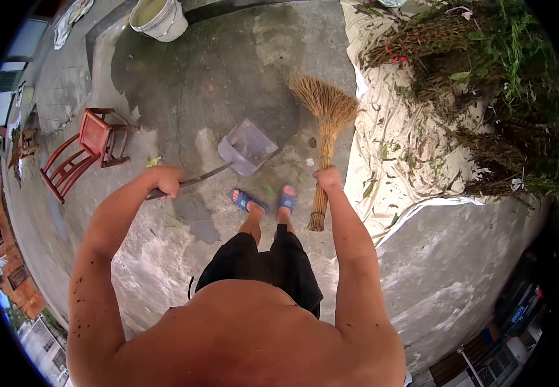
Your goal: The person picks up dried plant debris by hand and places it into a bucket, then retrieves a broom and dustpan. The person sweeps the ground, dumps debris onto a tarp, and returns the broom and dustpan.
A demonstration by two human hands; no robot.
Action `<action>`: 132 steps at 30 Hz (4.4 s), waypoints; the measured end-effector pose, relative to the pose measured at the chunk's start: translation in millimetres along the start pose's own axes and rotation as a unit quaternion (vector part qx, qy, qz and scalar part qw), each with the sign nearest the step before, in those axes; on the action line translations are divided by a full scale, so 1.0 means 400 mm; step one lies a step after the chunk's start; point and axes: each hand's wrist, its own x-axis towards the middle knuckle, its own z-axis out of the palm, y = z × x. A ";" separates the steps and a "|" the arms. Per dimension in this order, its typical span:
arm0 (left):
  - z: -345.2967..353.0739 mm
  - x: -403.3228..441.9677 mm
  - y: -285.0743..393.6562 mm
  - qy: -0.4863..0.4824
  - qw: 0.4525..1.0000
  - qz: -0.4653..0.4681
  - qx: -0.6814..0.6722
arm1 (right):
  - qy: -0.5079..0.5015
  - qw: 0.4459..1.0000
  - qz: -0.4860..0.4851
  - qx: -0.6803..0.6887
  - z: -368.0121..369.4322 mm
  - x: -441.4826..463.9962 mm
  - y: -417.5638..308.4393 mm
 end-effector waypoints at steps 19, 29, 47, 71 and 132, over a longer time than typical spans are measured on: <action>0.060 -0.024 -0.001 -0.002 0.992 -0.003 -0.122 | -0.195 0.939 -0.087 -0.268 -0.083 -0.286 0.054; 0.624 -0.041 -0.186 0.137 0.885 0.034 -0.443 | -0.232 0.970 -0.012 -0.068 -0.139 -0.386 0.109; 1.742 -0.242 -0.887 0.215 0.717 -0.096 -0.657 | -0.175 0.954 -0.012 -0.243 0.691 -0.756 -0.227; 2.255 -0.301 -2.082 0.079 0.286 -0.179 -0.938 | -0.388 0.741 -0.211 -0.505 2.656 -1.542 -1.295; 1.372 -0.609 -7.901 0.203 0.650 -0.101 -0.725 | -0.325 0.926 -0.093 -0.168 6.793 -3.014 -3.795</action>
